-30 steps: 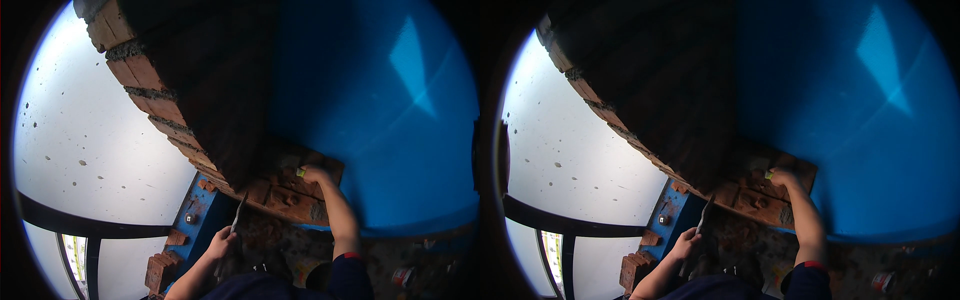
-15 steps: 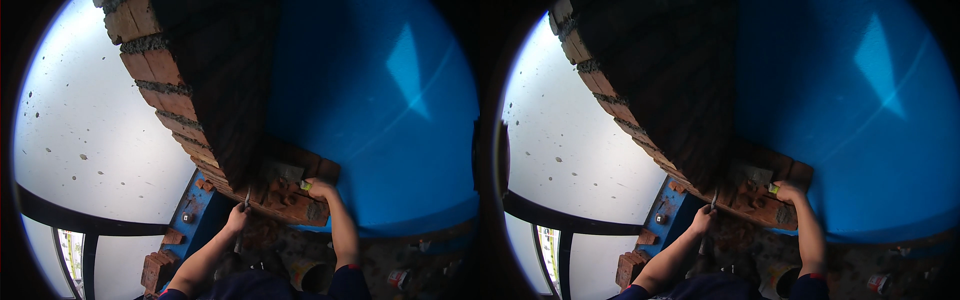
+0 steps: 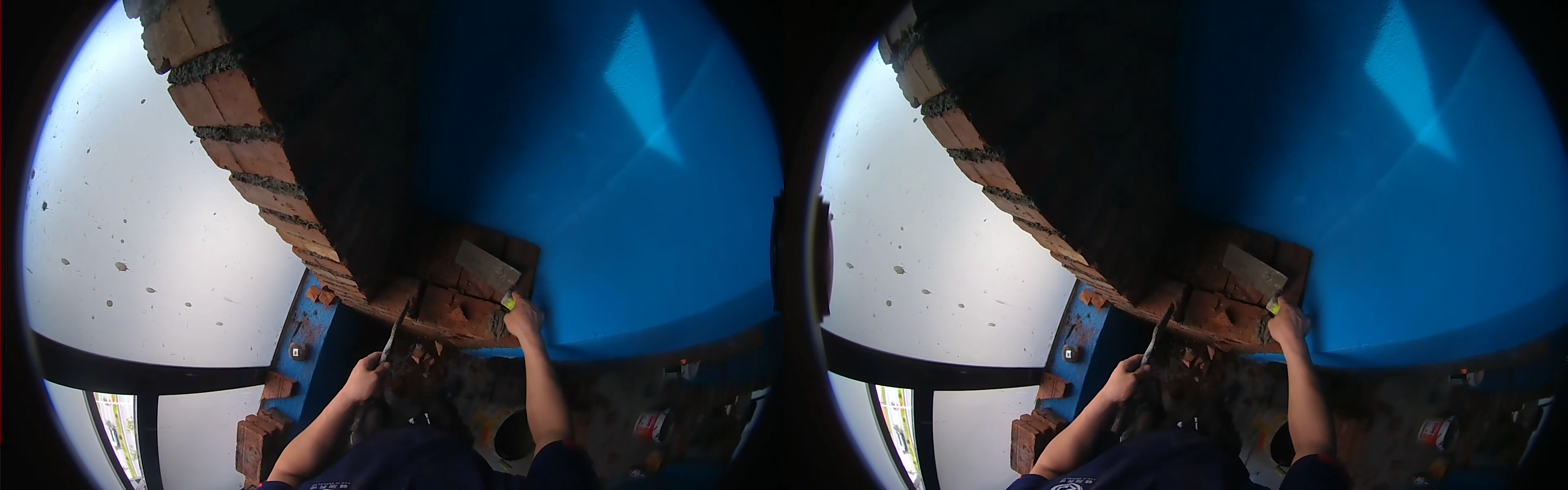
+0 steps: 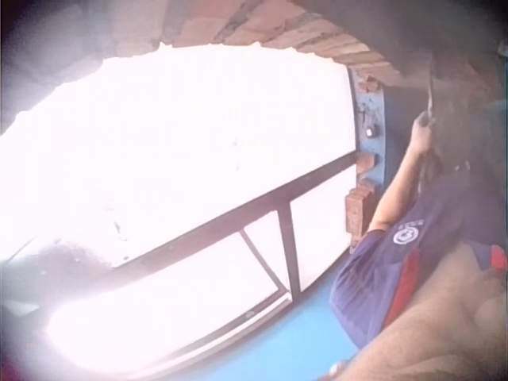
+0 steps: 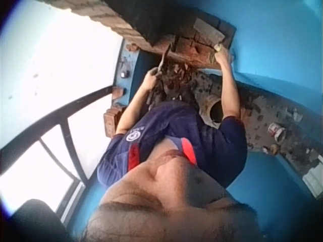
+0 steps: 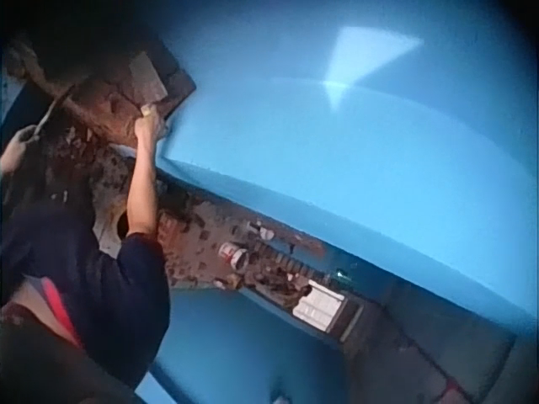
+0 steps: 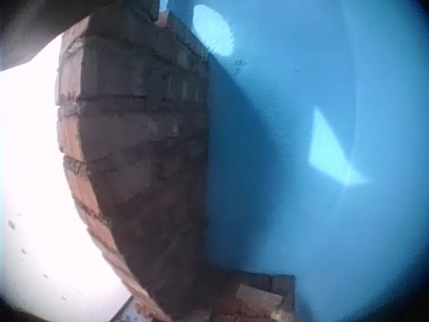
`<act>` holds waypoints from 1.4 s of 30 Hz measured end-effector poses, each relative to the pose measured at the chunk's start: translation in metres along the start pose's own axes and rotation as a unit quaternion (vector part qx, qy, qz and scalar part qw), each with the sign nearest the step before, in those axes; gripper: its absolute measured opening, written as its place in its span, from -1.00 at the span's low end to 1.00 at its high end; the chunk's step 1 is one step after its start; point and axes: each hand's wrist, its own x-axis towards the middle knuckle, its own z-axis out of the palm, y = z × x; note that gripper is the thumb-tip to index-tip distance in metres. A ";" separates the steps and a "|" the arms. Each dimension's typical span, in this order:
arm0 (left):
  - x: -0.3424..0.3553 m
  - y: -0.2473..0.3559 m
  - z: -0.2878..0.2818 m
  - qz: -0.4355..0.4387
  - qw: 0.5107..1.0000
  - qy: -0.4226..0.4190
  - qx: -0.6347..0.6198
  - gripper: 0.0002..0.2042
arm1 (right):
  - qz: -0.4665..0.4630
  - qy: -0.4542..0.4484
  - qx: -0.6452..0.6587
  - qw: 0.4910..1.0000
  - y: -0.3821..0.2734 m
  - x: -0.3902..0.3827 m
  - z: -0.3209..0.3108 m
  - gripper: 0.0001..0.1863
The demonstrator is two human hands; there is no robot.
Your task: The person measures a brick column with a tape measure, then uses a trowel to apply and smooth mortar onto the brickwork.
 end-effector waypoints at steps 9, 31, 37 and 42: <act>0.010 -0.019 0.003 0.075 0.996 0.038 -0.005 -0.81 | -0.044 -0.031 0.025 0.998 -0.024 -0.091 0.037 -0.42; -0.031 -0.041 -0.041 0.122 0.971 -0.060 0.198 -0.72 | -0.031 -0.015 0.128 0.991 -0.063 -0.137 0.086 -0.58; -0.047 -0.055 -0.052 0.102 0.992 -0.041 0.069 -0.74 | 0.007 -0.050 0.128 0.990 -0.016 -0.205 0.123 -0.48; -0.029 -0.059 -0.066 0.108 0.982 -0.091 0.128 -0.76 | 0.184 0.040 0.127 0.974 0.007 -0.224 0.086 -0.37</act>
